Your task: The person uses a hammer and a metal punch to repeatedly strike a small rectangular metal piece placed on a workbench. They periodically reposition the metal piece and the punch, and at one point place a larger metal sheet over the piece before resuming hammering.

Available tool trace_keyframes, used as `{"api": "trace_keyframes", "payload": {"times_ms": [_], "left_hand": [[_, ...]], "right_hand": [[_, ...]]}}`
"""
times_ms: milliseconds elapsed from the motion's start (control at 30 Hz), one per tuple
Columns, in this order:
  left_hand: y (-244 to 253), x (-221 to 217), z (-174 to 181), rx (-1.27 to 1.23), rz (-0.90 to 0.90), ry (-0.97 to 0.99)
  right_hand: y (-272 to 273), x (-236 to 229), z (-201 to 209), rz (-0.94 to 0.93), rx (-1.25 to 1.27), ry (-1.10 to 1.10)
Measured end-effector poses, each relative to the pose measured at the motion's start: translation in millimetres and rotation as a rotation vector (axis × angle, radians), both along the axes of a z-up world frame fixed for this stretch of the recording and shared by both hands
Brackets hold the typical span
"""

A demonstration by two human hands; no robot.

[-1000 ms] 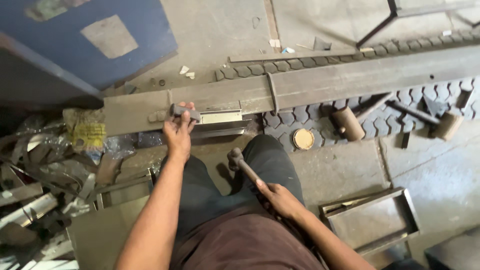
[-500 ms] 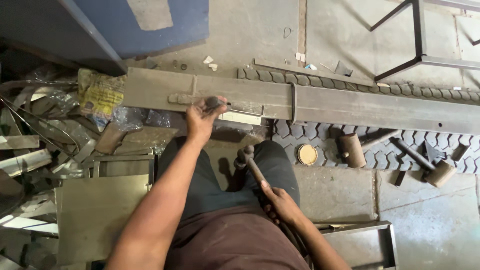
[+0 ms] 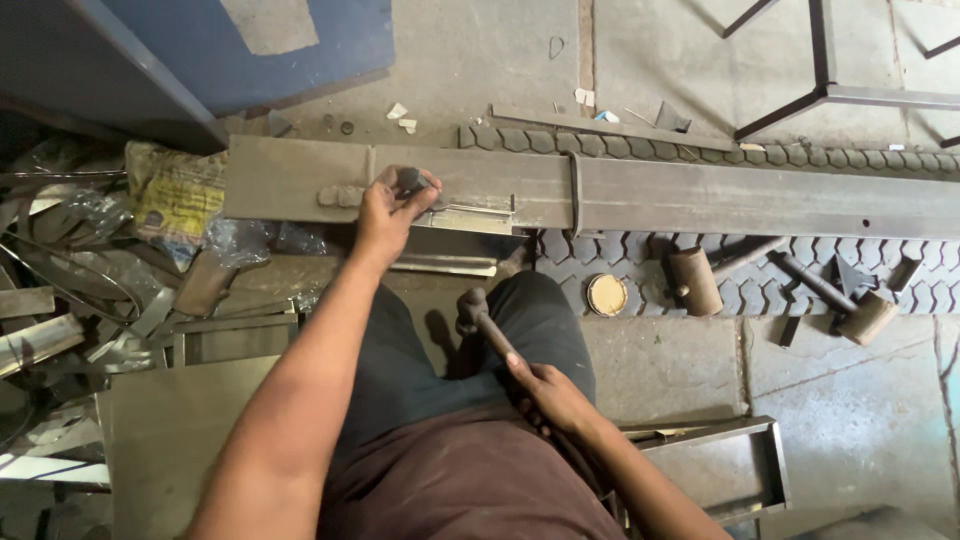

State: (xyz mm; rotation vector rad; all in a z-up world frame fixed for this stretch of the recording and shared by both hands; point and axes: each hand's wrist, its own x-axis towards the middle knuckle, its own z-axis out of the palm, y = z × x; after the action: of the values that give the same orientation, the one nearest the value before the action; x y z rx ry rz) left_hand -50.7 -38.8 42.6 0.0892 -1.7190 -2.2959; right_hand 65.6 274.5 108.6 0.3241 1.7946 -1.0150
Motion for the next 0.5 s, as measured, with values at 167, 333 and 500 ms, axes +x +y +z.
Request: {"api": "trace_keyframes", "payload": {"times_ms": [167,333,500], "left_hand": [[-7.3,1.5,-1.9,-0.042,-0.095,0.001],[-7.9,-0.6,-2.2,-0.068,-0.147,-0.021],[-9.4,-0.5,0.6,-0.079,-0.126,-0.049]], "right_hand": [[-2.2,-1.5,-0.7,-0.039,-0.049,-0.046],[-0.3,-1.9,-2.8,-0.074,-0.038,-0.059],[0.2,-1.0,-4.0,-0.082,-0.042,-0.054]]}}
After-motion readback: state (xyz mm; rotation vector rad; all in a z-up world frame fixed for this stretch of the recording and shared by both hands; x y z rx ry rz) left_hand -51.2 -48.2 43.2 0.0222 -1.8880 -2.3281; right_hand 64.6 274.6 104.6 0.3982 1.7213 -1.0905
